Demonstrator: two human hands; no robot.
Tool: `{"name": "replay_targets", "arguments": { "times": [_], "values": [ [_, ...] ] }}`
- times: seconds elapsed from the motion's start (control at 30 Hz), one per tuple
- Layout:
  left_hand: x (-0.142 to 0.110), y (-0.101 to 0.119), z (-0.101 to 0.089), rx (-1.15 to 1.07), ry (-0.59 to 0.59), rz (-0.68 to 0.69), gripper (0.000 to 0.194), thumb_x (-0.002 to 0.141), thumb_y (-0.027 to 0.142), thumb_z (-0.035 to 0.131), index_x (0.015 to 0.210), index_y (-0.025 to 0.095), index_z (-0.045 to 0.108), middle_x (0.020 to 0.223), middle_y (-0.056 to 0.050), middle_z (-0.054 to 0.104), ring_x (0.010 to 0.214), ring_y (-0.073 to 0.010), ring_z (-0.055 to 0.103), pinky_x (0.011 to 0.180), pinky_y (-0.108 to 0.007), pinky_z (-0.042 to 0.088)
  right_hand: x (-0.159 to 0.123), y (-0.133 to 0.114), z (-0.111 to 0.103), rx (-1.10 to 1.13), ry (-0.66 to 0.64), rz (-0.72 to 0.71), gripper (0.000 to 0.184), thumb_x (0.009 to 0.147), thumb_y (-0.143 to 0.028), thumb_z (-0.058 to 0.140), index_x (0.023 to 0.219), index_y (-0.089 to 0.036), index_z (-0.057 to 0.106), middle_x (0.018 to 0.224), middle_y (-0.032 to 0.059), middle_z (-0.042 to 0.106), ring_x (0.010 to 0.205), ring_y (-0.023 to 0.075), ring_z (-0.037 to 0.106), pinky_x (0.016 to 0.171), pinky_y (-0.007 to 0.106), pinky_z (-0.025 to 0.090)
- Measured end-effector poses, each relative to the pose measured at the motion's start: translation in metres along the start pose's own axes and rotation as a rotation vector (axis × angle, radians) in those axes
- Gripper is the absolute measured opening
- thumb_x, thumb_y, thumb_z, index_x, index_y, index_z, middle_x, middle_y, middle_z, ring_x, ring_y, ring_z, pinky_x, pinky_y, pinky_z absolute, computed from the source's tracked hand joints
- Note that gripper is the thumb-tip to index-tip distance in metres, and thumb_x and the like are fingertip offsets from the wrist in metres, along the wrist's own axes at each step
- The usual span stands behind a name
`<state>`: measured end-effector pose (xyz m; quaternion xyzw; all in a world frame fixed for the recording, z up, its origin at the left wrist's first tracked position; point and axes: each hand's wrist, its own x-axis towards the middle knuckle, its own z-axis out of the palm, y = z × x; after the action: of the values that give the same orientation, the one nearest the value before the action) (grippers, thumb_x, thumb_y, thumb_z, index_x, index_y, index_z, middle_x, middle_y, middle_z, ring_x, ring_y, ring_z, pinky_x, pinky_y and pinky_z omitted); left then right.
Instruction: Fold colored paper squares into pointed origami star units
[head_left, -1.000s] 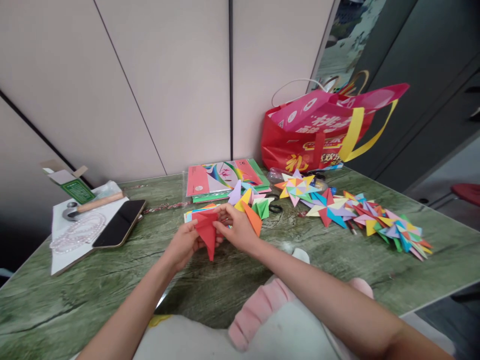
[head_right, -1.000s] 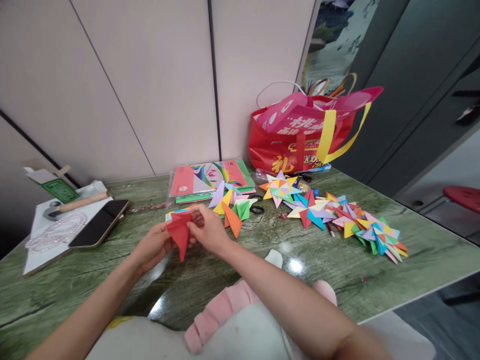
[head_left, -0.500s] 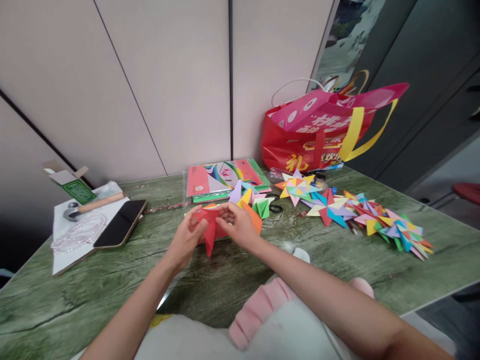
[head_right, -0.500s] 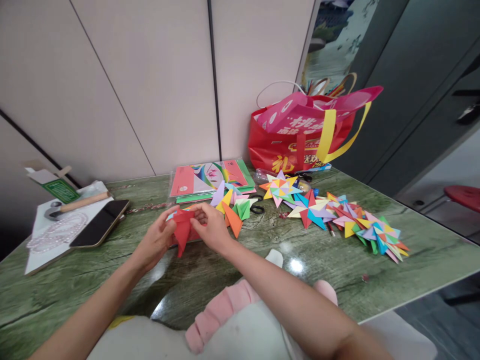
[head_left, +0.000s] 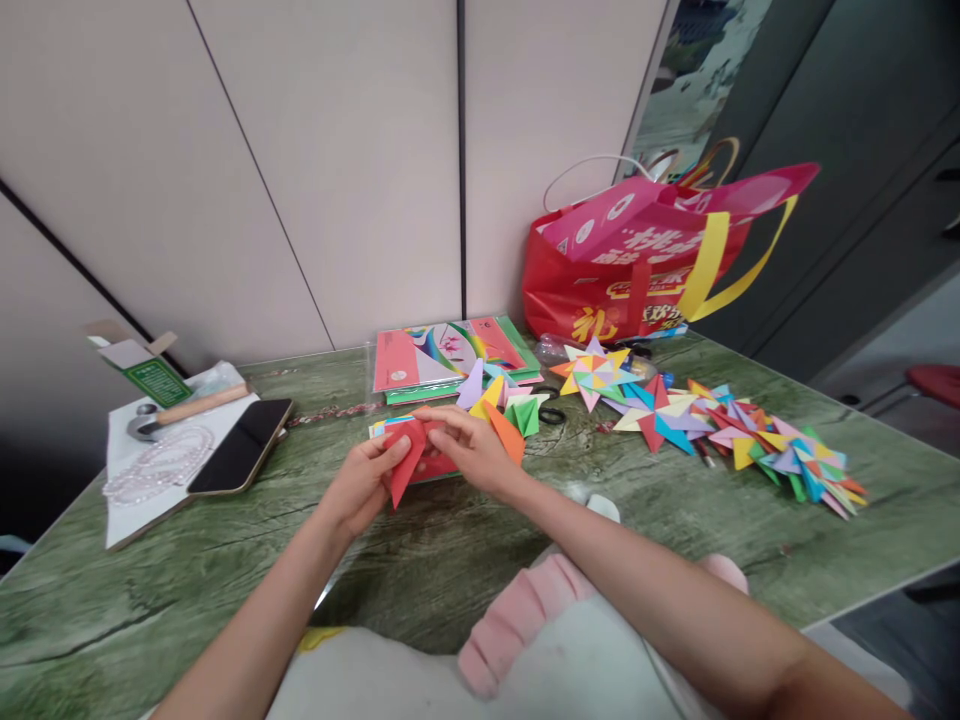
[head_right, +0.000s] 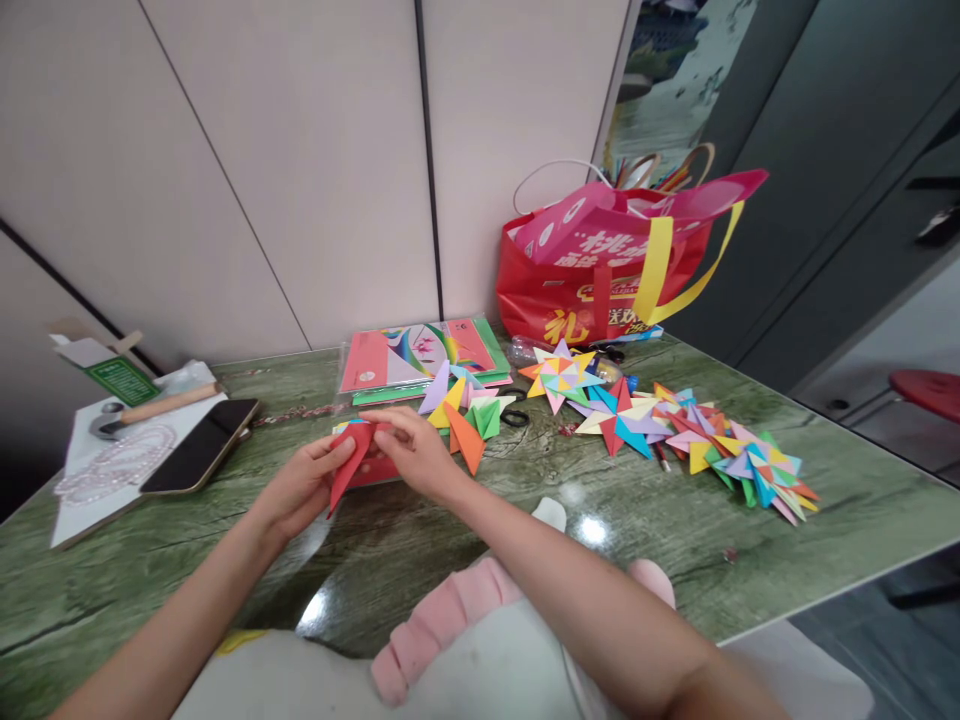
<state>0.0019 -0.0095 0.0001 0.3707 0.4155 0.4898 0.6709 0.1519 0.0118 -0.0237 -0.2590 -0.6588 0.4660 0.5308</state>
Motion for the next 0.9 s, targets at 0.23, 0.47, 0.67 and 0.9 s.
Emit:
{"name": "replay_targets", "arguments": {
  "times": [0.23, 0.47, 0.67, 0.9],
  "values": [
    [0.002, -0.003, -0.006, 0.005, -0.026, -0.026, 0.021, 0.064, 0.024, 0.071, 0.081, 0.011, 0.068, 0.076, -0.006, 0.070, 0.063, -0.0126, 0.062, 0.065, -0.023, 0.050, -0.002, -0.003, -0.001, -0.326, -0.040, -0.156, 0.034, 0.074, -0.019, 0.061, 0.108, -0.023, 0.057, 0.105, 0.0059, 0.057, 0.102, 0.0182, 0.050, 0.091, 0.036, 0.040],
    [0.000, -0.004, -0.002, 0.103, 0.032, 0.126, 0.026, 0.058, 0.029, 0.075, 0.077, 0.012, 0.068, 0.073, -0.003, 0.068, 0.063, -0.0119, 0.059, 0.064, -0.022, 0.045, -0.003, -0.006, -0.001, -0.349, -0.005, -0.181, 0.030, 0.076, -0.022, 0.060, 0.106, -0.020, 0.060, 0.096, 0.0065, 0.057, 0.092, 0.0160, 0.053, 0.082, 0.031, 0.044],
    [0.000, -0.001, 0.003, 0.154, 0.113, 0.245, 0.025, 0.050, 0.028, 0.078, 0.067, 0.014, 0.066, 0.066, 0.001, 0.065, 0.057, -0.0091, 0.055, 0.058, -0.020, 0.043, -0.003, -0.006, 0.000, -0.346, -0.015, -0.221, 0.035, 0.078, -0.023, 0.058, 0.112, -0.025, 0.057, 0.098, 0.0056, 0.056, 0.093, 0.0156, 0.053, 0.082, 0.030, 0.044],
    [0.001, -0.004, -0.002, 0.253, 0.161, 0.346, 0.021, 0.053, 0.030, 0.076, 0.066, 0.016, 0.066, 0.064, 0.001, 0.064, 0.057, -0.0105, 0.055, 0.059, -0.022, 0.044, -0.004, -0.012, 0.000, -0.340, -0.034, -0.222, 0.030, 0.080, -0.024, 0.055, 0.110, -0.026, 0.059, 0.099, 0.0053, 0.056, 0.094, 0.0149, 0.052, 0.084, 0.030, 0.043]
  ]
}}
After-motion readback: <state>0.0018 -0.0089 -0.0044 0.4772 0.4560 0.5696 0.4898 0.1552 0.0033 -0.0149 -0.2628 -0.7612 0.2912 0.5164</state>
